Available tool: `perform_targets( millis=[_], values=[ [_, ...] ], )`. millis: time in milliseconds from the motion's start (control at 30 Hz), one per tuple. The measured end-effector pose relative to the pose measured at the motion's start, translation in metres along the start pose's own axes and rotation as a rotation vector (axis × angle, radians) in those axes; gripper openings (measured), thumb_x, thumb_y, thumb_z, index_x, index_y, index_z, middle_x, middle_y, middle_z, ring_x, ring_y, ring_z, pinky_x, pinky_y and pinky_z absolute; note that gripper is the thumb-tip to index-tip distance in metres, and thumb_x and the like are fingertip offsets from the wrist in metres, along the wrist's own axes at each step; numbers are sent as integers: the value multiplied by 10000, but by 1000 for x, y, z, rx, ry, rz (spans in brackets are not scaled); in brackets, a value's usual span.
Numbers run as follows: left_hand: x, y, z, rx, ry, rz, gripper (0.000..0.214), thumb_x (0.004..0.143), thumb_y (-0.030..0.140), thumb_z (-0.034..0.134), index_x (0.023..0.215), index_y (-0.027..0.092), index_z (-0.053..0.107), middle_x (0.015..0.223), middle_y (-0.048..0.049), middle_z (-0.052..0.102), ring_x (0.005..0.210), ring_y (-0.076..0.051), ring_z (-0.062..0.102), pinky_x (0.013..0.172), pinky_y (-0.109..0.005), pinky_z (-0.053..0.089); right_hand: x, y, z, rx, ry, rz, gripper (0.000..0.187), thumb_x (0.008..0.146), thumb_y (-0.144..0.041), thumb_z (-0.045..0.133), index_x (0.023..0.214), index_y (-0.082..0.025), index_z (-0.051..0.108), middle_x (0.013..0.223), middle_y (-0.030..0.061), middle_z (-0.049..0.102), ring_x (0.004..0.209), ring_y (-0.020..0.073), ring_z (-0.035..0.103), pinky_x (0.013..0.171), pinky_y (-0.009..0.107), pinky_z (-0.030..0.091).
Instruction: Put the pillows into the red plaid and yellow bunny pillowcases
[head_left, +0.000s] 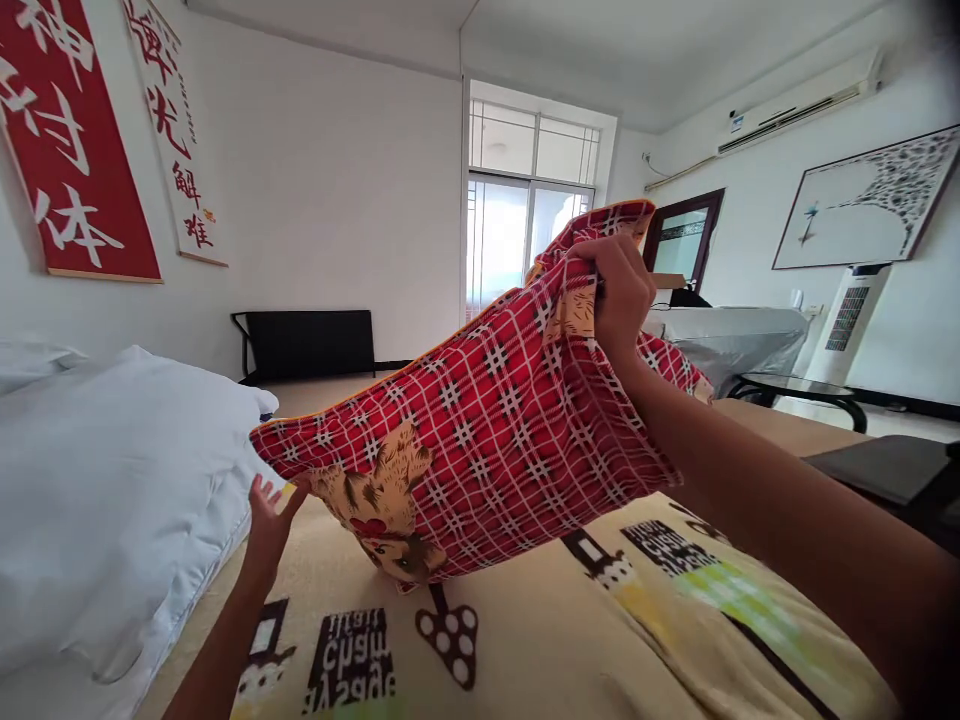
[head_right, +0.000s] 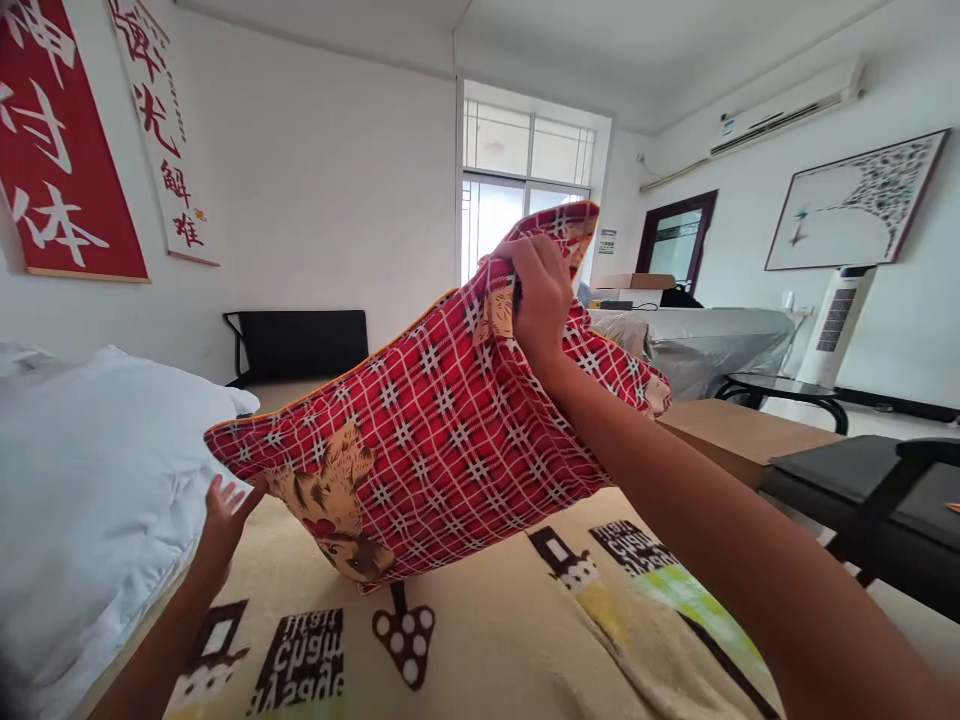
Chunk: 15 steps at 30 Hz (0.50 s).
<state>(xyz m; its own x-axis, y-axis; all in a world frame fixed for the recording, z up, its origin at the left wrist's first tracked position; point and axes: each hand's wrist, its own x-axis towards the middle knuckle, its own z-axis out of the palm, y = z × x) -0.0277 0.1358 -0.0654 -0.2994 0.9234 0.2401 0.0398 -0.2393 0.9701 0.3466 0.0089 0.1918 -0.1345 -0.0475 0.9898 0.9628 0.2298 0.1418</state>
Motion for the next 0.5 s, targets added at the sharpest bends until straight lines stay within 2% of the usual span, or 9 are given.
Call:
perform_targets(
  millis=[33, 100, 167, 233, 300, 367, 433, 467, 500],
  values=[
    [0, -14, 1, -38, -81, -72, 1164, 610, 683, 645, 1487, 127, 117, 1510, -273, 247, 1388, -380, 292, 1076, -571, 278, 1, -2, 1, 8, 5, -9, 267, 980, -272, 306, 948, -240, 569, 929, 76, 561, 906, 212, 504, 787, 341, 365],
    [-7, -36, 6, -116, -232, -135, 1121, 565, 789, 582, 1426, 128, 302, 1403, -280, 431, 1294, -412, 430, 965, -574, 399, 4, -4, 6, 38, 21, -44, 234, 953, -271, 352, 908, -222, 577, 888, 65, 560, 861, 205, 514, 764, 343, 375],
    [-18, -44, 14, -182, -349, -142, 973, 508, 756, 655, 1249, 137, 526, 1258, -234, 583, 1201, -404, 521, 899, -506, 467, 7, -6, 13, 53, 23, -88, 208, 925, -268, 388, 871, -206, 579, 848, 54, 559, 816, 194, 514, 741, 338, 378],
    [-27, -41, 23, -220, -367, -125, 739, 512, 633, 741, 1048, 135, 632, 1107, -171, 672, 1122, -365, 571, 875, -423, 490, 8, -8, 20, 35, -3, -123, 206, 911, -264, 396, 855, -202, 585, 829, 45, 562, 794, 186, 510, 725, 330, 378],
    [-33, -28, 30, -250, -287, -100, 566, 584, 541, 733, 977, 145, 638, 1018, -103, 696, 1053, -304, 595, 855, -353, 493, 10, -9, 23, 5, -7, -130, 219, 913, -254, 389, 854, -205, 594, 827, 41, 570, 799, 185, 509, 729, 327, 378],
    [-35, -9, 28, -304, -172, -81, 499, 672, 520, 650, 1038, 186, 595, 1023, -37, 682, 990, -241, 602, 809, -308, 497, 9, -8, 22, -11, 10, -123, 228, 914, -242, 390, 852, -199, 605, 832, 44, 581, 810, 187, 510, 741, 329, 380],
    [-34, 14, 13, -333, -15, -64, 462, 729, 511, 573, 1092, 225, 550, 1045, 9, 652, 920, -190, 593, 741, -270, 489, 6, -7, 19, -31, -13, -103, 217, 910, -227, 410, 861, -185, 617, 847, 53, 596, 824, 190, 517, 756, 332, 381],
    [-33, 26, 0, -330, 89, -50, 434, 755, 510, 541, 1092, 236, 544, 1035, 28, 638, 891, -168, 575, 710, -249, 472, 3, -6, 17, -48, -68, -96, 201, 902, -214, 427, 873, -177, 622, 859, 59, 605, 833, 192, 522, 762, 333, 381],
    [-32, 37, -16, -254, 248, -17, 393, 767, 506, 545, 1031, 217, 575, 971, 33, 634, 845, -155, 552, 668, -230, 444, -1, -6, 16, -64, -166, -102, 181, 890, -194, 449, 890, -170, 628, 876, 65, 614, 845, 194, 528, 772, 335, 379]
  ],
)
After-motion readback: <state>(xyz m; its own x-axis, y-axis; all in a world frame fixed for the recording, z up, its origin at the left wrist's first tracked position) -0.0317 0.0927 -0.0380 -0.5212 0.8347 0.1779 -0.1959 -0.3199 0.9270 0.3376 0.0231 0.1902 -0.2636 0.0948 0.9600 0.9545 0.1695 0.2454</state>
